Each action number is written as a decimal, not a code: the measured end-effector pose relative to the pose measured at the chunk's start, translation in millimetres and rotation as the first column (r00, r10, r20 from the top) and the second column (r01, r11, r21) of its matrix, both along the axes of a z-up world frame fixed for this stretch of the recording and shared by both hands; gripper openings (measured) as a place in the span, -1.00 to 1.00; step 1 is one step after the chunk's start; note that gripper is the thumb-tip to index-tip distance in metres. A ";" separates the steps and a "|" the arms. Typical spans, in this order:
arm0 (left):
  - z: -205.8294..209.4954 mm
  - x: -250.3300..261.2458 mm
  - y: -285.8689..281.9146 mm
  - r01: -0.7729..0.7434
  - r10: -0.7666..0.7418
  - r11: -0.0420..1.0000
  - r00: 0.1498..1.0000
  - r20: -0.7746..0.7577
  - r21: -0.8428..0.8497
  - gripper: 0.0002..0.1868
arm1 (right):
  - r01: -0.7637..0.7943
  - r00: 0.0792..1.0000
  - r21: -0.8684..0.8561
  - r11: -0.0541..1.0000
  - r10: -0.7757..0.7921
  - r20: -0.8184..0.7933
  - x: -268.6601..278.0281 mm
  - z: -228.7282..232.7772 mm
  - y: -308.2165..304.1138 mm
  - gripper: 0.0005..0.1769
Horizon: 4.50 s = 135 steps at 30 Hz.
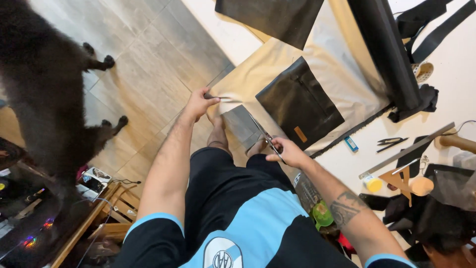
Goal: The person cuts a piece of leather material from a roll and then sews a pre-made pocket onto it using an industrial sewing machine.
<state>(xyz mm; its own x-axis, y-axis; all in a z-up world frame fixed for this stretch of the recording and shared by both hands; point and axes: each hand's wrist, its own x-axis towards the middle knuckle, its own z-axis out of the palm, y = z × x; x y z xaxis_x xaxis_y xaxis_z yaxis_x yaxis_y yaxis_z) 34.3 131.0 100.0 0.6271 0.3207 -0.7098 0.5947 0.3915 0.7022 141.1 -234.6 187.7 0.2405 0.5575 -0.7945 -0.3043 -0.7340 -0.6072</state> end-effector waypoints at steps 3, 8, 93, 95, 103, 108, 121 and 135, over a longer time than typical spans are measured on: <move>-10.2 -3.3 -2.2 -0.043 0.042 0.998 0.999 0.019 0.053 -0.59 | -0.077 0.988 -0.048 0.996 0.083 0.132 8.5 -16.0 39.8 -0.42; 4.3 -2.4 -12.1 -0.052 0.061 0.989 0.996 -0.059 0.139 -0.62 | -0.002 0.995 -0.041 0.999 0.007 0.101 15.0 -30.3 85.5 -0.66; -55.8 54.1 -268.3 -0.433 0.436 0.899 0.878 -0.197 0.059 -0.71 | 0.578 0.715 -0.123 0.807 -0.428 0.553 -79.8 20.3 -257.4 -0.55; -68.6 43.9 -272.0 -0.407 0.417 0.909 0.885 -0.205 0.091 -0.63 | 0.563 0.726 -0.147 0.813 -0.401 0.558 -83.5 29.3 -253.4 -0.53; 24.4 44.9 -278.6 -0.313 0.296 0.946 0.939 -0.177 -0.079 0.09 | 0.579 0.734 -0.096 0.809 -0.467 0.493 -70.1 23.2 -283.9 -0.60; 9.4 28.5 -307.1 -0.326 0.290 0.911 0.942 -0.168 -0.254 0.05 | 0.506 0.789 0.002 0.863 -0.463 0.404 -7.3 45.2 -307.7 -0.65; -17.3 21.2 -374.3 -0.547 0.534 0.836 0.828 -0.172 -0.039 -0.53 | 0.178 0.964 -0.026 0.984 -0.169 0.204 125.1 22.9 -329.8 -0.66; 6.4 24.6 -379.6 -0.549 0.558 0.830 0.810 -0.181 0.099 -0.59 | 0.076 0.977 -0.129 0.989 -0.048 0.206 169.1 67.0 -349.2 -0.70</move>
